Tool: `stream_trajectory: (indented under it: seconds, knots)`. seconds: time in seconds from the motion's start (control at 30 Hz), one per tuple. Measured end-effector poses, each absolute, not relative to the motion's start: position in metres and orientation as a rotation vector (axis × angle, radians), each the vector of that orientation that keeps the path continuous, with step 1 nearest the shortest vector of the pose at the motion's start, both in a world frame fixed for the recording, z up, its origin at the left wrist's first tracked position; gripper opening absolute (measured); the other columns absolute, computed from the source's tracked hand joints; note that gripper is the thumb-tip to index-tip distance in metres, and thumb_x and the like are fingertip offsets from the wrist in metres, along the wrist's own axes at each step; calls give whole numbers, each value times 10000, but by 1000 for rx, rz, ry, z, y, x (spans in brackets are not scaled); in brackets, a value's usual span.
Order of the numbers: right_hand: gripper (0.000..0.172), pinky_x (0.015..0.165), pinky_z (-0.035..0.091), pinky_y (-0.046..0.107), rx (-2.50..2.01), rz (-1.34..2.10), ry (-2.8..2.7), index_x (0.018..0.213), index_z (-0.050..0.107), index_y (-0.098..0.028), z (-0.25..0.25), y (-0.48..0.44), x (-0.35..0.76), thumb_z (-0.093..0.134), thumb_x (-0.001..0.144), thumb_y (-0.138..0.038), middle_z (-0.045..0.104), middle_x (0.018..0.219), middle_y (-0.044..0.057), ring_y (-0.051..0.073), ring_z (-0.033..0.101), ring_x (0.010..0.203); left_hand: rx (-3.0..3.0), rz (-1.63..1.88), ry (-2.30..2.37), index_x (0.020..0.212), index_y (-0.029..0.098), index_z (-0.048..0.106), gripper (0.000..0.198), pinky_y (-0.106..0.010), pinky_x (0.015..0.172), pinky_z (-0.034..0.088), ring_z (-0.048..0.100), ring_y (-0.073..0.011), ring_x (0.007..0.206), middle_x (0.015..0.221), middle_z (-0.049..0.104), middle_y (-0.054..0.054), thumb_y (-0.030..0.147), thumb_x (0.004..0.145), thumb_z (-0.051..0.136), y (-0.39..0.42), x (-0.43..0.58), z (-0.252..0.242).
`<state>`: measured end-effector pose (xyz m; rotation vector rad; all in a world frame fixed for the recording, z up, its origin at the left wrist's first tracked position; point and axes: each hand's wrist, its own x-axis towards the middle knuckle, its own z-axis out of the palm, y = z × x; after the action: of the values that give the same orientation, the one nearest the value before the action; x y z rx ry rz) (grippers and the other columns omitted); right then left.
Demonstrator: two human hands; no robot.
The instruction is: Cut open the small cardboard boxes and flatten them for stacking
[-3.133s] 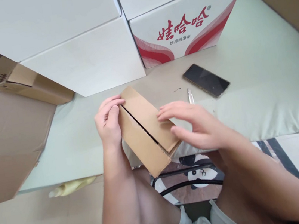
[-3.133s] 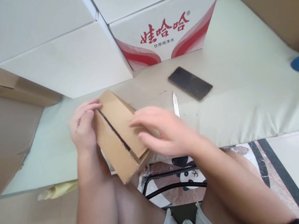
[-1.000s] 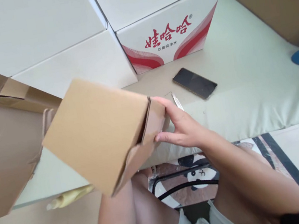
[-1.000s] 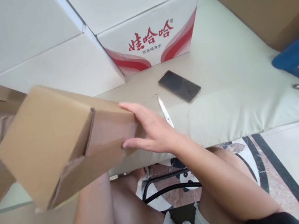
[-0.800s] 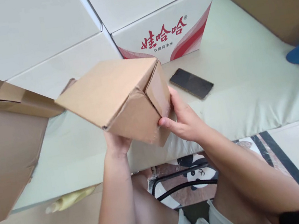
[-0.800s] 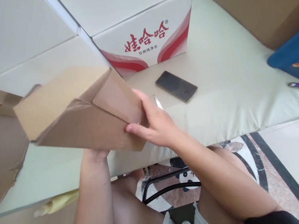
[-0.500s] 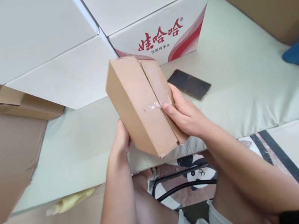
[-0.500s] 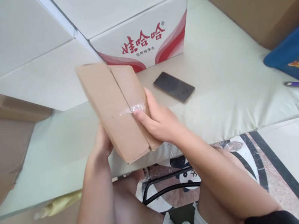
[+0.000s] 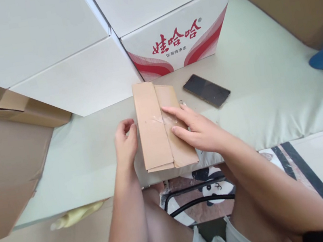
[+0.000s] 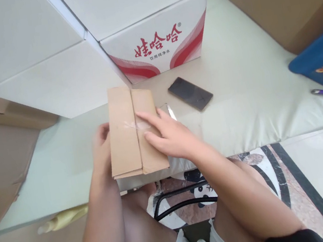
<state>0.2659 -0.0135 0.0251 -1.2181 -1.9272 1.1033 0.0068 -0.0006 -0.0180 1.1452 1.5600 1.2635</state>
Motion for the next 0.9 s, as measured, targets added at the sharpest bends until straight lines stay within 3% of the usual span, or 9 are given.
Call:
stream_trajectory:
  seconds: [0.1, 0.2, 0.47, 0.63, 0.9]
  knots:
    - [610, 1092, 531, 650, -1183, 1106, -1987, 1573, 486, -314, 26, -16, 263, 506, 967, -378, 512, 1574, 130, 352, 603, 1306, 1324, 1368, 1527, 1212, 254, 706, 406, -444, 1242, 428, 532, -296, 1459, 1455, 655, -85, 473, 875, 762, -2, 10, -7]
    - [613, 1089, 531, 664, -1190, 1083, -2009, 1571, 494, -301, 26, -16, 262, 510, 960, -356, 488, 1592, 146, 365, 603, 1311, 1467, 1309, 1412, 1297, 272, 698, 491, -472, 1273, 389, 422, -320, 1560, 1644, 496, -82, 551, 895, 726, -6, 10, 0]
    - [625, 1088, 531, 664, -1225, 1129, -1999, 1581, 471, -315, 29, -18, 259, 504, 960, -381, 417, 1639, 151, 383, 567, 1379, 1766, 1193, 1201, 1370, 364, 660, 631, -563, 1284, 369, 263, -391, 1636, 1744, 325, -37, 703, 842, 719, -16, 5, 14]
    - [614, 1082, 532, 654, -1210, 1156, -1985, 1584, 450, -291, 31, -20, 256, 482, 977, -378, 432, 1613, 155, 363, 581, 1341, 1978, 1024, 1210, 1203, 306, 752, 451, -631, 1293, 343, 287, -423, 1620, 1733, 324, -46, 628, 891, 709, -20, 10, 31]
    - [604, 1069, 533, 676, -1205, 1166, -1981, 1588, 427, -324, 26, -20, 254, 490, 991, -395, 448, 1580, 162, 370, 578, 1340, 1837, 1005, 1190, 1136, 286, 757, 365, -646, 1311, 316, 244, -424, 1634, 1741, 282, -31, 566, 903, 727, -21, 10, 36]
